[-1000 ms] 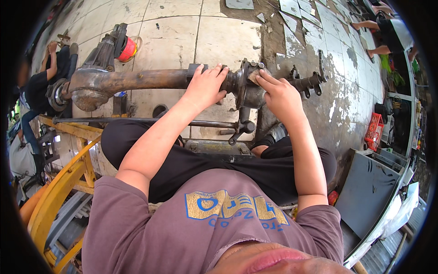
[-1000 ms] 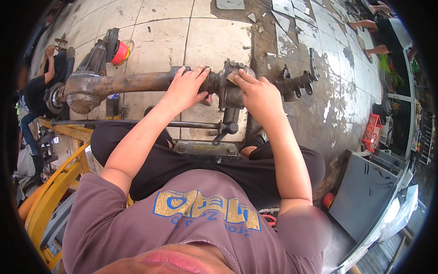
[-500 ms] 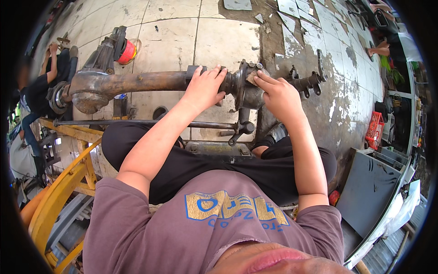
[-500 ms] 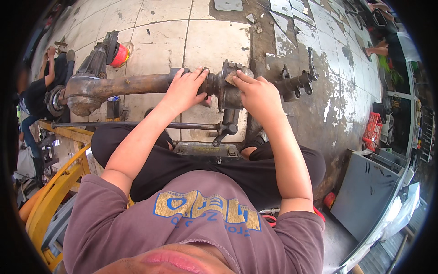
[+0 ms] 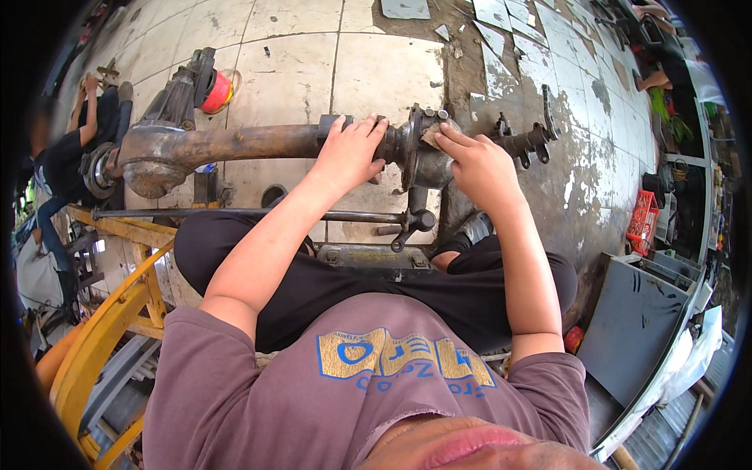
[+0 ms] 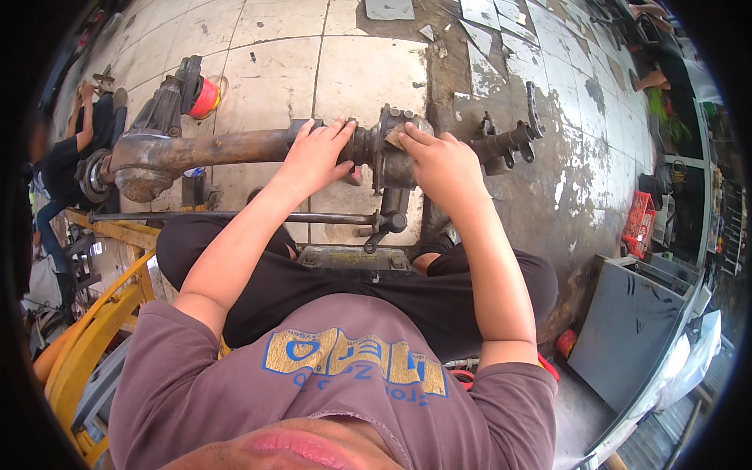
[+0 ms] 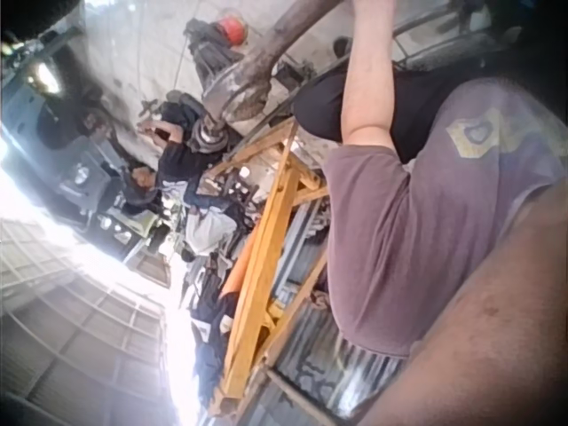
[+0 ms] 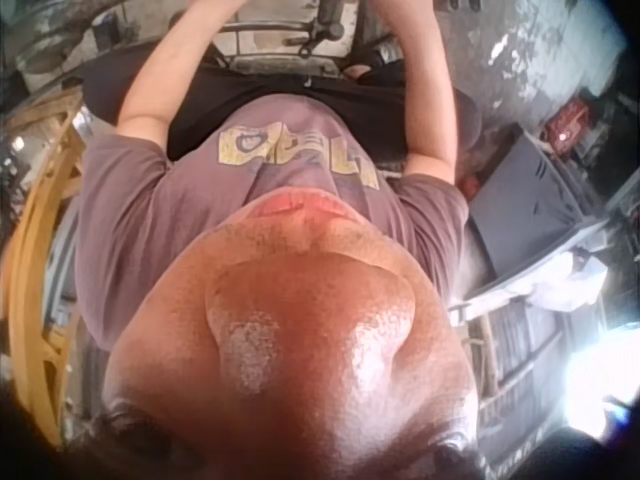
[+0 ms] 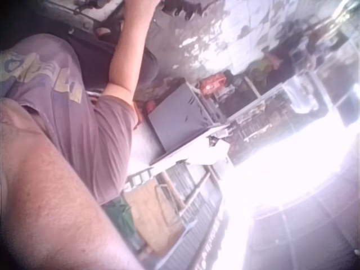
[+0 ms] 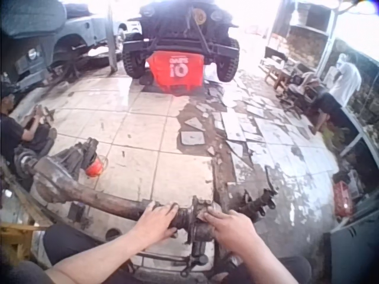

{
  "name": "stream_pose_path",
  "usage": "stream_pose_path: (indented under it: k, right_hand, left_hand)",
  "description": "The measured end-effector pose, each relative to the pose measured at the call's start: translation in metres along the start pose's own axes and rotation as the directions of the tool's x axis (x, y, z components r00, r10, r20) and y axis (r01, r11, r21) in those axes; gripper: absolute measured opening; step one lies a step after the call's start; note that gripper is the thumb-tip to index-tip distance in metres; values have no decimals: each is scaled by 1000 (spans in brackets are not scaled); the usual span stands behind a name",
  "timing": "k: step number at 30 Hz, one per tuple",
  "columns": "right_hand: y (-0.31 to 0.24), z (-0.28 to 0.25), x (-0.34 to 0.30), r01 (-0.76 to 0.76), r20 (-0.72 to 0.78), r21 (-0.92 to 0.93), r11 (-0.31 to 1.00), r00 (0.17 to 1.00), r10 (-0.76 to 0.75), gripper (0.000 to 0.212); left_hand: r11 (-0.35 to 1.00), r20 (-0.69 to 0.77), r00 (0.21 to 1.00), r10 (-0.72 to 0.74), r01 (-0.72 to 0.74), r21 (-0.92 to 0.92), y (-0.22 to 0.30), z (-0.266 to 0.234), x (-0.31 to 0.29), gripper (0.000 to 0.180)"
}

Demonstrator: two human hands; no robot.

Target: The person scrubs a metal axle with a small abrasive pad, rotating the axle to clean different sections. The axle is held in a vise, and the person works continuously on the same component.

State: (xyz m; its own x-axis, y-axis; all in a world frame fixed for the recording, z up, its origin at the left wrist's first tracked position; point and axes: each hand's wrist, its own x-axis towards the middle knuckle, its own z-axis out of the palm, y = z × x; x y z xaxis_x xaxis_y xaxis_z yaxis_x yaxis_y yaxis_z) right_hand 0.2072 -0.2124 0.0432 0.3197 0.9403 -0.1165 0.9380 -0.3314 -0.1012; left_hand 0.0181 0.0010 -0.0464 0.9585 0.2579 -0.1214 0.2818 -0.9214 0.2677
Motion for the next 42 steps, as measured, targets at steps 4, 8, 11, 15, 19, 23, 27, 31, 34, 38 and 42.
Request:
stream_pose_path:
  k: [4,8,11,15,19,23,27,31,34,38,42]
  right_hand:
    - [-1,12,4,-10,-47,4,1000,999,10,61]
    - [0,5,3,-7,-15,23,1000,1000,7,67]
    - [-1,11,3,-18,-50,17,1000,999,19,64]
    - [1,6,2,-31,11,8,999,999,31,68]
    - [-2,10,8,-42,-27,31,999,999,43,65]
    - [-3,13,7,-53,-48,52,997,997,55,64]
    - [-4,0,7,-20,21,-46,999,1000,21,64]
    - [0,7,4,-24,-39,44,999,999,26,59]
    - [3,7,6,2,-45,22,1000,999,-1,58]
    - [-1,7,3,4,-77,41,999,997,-1,55]
    - [0,2,3,-4,-29,58,998,1000,6,57]
  left_hand:
    - [1000,-1,1000,-1,1,5,-1,-3,0,88]
    - [1000,-20,1000,4,-4,18,-4,3,-1,88]
    - [1000,-1,1000,8,-8,2,0,0,0,88]
    - [1000,-17,1000,5,-5,9,-2,2,1,88]
    - [1000,10,1000,-10,10,-3,-3,-1,-1,89]
    - [1000,5,1000,-1,1,0,-2,2,0,88]
    - [1000,-2,1000,3,-3,8,-2,1,0,88]
    - [1000,-7,1000,0,0,-2,-2,-1,1,88]
    - [1000,3,1000,4,-4,10,-2,1,0,88]
    - [1000,-18,1000,11,-11,6,-2,2,-2,88]
    - [1000,-20,1000,11,-11,10,-2,2,0,88]
